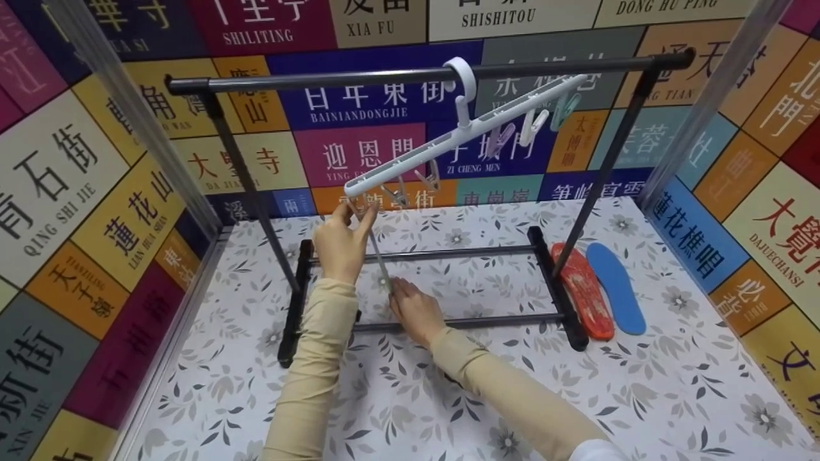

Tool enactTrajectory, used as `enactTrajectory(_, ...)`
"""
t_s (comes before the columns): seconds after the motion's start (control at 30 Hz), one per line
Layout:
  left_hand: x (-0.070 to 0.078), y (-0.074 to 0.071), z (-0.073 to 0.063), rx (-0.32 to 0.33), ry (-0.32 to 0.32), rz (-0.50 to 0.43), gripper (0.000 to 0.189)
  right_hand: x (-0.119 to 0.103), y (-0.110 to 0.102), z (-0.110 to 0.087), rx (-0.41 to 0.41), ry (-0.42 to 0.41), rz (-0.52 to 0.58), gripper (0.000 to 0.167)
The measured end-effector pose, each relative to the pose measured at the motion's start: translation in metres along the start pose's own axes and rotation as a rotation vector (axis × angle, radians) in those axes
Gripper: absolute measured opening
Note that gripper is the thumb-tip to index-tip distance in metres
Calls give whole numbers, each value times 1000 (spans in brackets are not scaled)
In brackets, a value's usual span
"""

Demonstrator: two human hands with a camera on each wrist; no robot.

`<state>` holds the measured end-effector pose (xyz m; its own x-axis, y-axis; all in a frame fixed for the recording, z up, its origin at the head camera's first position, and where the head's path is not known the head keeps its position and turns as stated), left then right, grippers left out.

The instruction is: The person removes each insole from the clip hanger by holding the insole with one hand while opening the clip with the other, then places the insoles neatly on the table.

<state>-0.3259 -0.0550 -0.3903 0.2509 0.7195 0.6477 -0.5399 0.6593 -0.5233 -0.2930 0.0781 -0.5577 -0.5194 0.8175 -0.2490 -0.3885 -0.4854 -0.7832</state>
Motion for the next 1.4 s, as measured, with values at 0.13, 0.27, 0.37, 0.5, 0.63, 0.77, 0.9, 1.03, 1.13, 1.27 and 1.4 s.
enactTrajectory(0.13,3,-1,2,25,5,5,40,-2,0,-3,-1,10,16,32)
enactTrajectory(0.27,5,0,3,41,23,22,39,-3,-1,-4,4,9,35,33)
enactTrajectory(0.37,4,0,3,41,46,36,37,-2,-2,-8,23,-12,40,33)
enactTrajectory(0.5,5,0,2,40,70,31,32,0,-5,-13,61,-34,58,33)
enactTrajectory(0.63,6,0,2,24,79,3,33,2,-9,-17,96,-13,90,32)
enactTrajectory(0.77,7,-2,3,14,80,13,34,2,-15,-22,113,8,143,31)
enactTrajectory(0.9,8,-3,5,15,67,46,35,5,-23,-29,133,17,174,30)
enactTrajectory(1.03,9,-2,5,6,62,61,37,11,-29,-33,165,40,153,29)
enactTrajectory(1.13,9,-2,5,9,61,64,37,16,-33,-35,161,56,132,28)
enactTrajectory(1.27,7,-3,5,30,62,52,37,24,-36,-42,125,79,103,28)
enactTrajectory(1.4,4,-4,6,41,62,23,36,33,-42,-55,97,122,94,28)
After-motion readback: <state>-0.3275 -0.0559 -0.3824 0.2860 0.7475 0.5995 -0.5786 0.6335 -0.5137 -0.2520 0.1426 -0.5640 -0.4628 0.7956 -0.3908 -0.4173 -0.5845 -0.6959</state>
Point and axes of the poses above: each hand's wrist, its own z-axis towards the middle knuckle, its own y-axis out of the palm, x = y × z, the point moved 1 cm from there along z, towards the middle knuckle, and after that the axes turned 6 degrees about z, right-handed, at the moved point
